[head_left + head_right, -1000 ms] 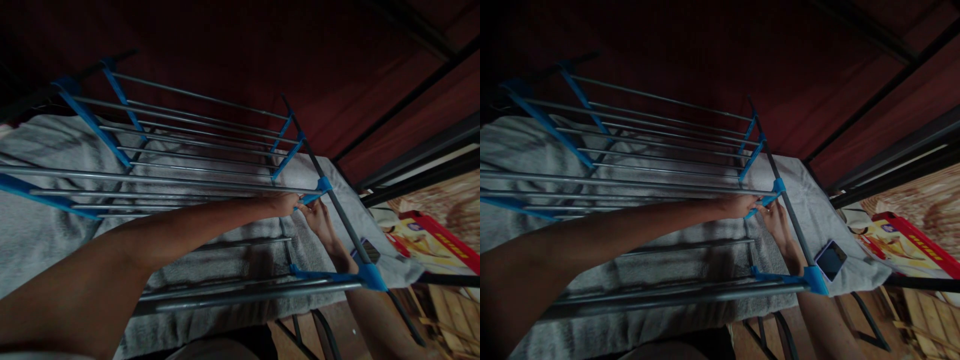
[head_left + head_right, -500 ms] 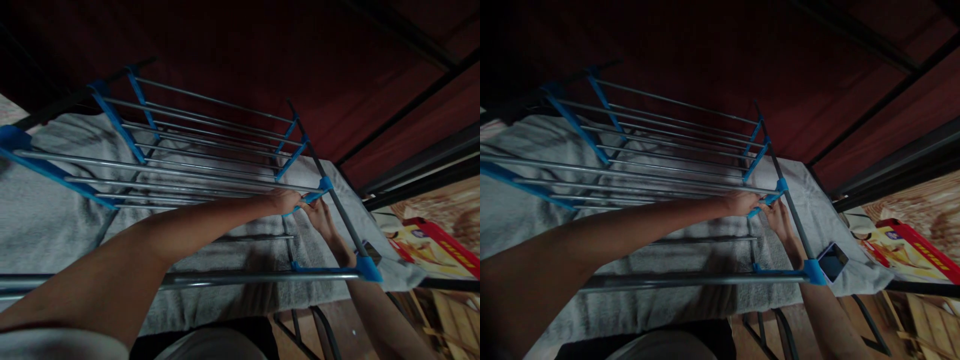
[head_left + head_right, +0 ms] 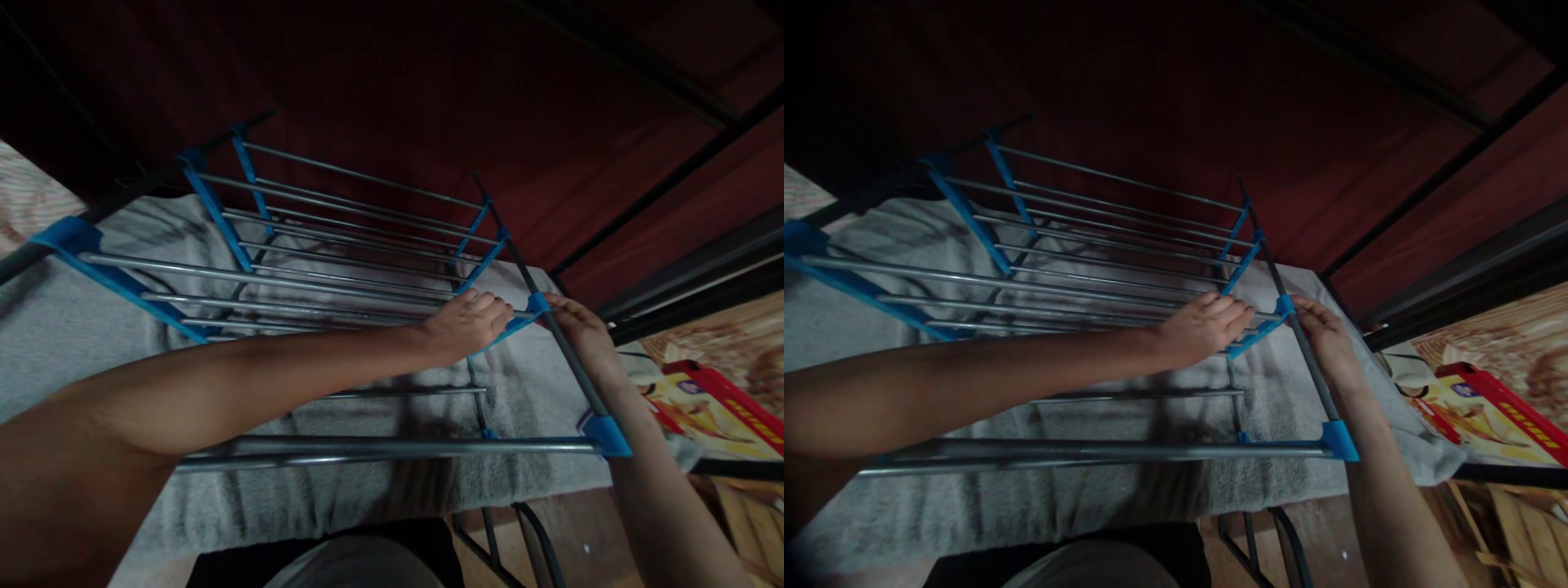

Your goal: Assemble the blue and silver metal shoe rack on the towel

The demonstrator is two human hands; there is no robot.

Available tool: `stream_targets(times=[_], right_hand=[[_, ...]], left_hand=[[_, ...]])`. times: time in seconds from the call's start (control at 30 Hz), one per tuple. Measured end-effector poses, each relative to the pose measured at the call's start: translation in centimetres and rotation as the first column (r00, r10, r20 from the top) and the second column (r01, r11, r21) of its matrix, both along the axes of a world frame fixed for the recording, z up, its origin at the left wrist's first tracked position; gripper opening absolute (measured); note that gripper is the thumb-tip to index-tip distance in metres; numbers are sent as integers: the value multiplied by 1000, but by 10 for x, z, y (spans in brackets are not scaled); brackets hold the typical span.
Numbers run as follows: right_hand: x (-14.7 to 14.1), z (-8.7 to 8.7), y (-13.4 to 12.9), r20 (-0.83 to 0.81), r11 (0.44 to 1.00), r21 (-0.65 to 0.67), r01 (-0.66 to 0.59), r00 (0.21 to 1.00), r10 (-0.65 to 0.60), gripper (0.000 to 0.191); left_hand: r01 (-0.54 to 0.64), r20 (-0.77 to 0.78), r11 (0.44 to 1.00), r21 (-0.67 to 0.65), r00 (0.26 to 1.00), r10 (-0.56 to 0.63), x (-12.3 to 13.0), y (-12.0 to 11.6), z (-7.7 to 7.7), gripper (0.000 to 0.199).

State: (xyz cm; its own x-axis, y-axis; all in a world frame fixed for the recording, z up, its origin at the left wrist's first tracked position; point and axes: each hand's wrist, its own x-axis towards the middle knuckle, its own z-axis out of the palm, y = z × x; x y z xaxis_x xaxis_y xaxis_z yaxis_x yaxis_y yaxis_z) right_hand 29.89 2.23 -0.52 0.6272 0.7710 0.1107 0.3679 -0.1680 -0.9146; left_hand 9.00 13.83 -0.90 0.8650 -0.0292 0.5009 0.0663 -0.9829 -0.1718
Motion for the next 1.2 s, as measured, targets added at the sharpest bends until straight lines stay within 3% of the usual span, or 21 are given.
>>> stream_targets(times=[0.13, 0.23, 0.33, 0.67, 1.2], right_hand=[[7, 12, 12, -27, 1000, -28, 14, 1000, -15, 36], [8, 7, 22, 67, 988, -156, -22, 997, 32, 41], [10, 2, 25, 84, 981, -188, -55, 994, 72, 46], [4, 3, 27, 111, 984, -176, 12, 994, 8, 45], [9, -3, 27, 118, 979, -201, -38, 991, 63, 46]], left_hand=[[-102, -136, 979, -174, 988, 79, 23, 5, 4, 33], [-131, -233, 957, -260, 970, 69, 35, 6, 8, 31], [-131, -247, 936, -327, 968, 49, 40, 11, 9, 32], [-115, -230, 923, -368, 973, 30, 40, 11, 14, 29], [-132, -241, 902, -411, 970, 32, 42, 12, 11, 27]])
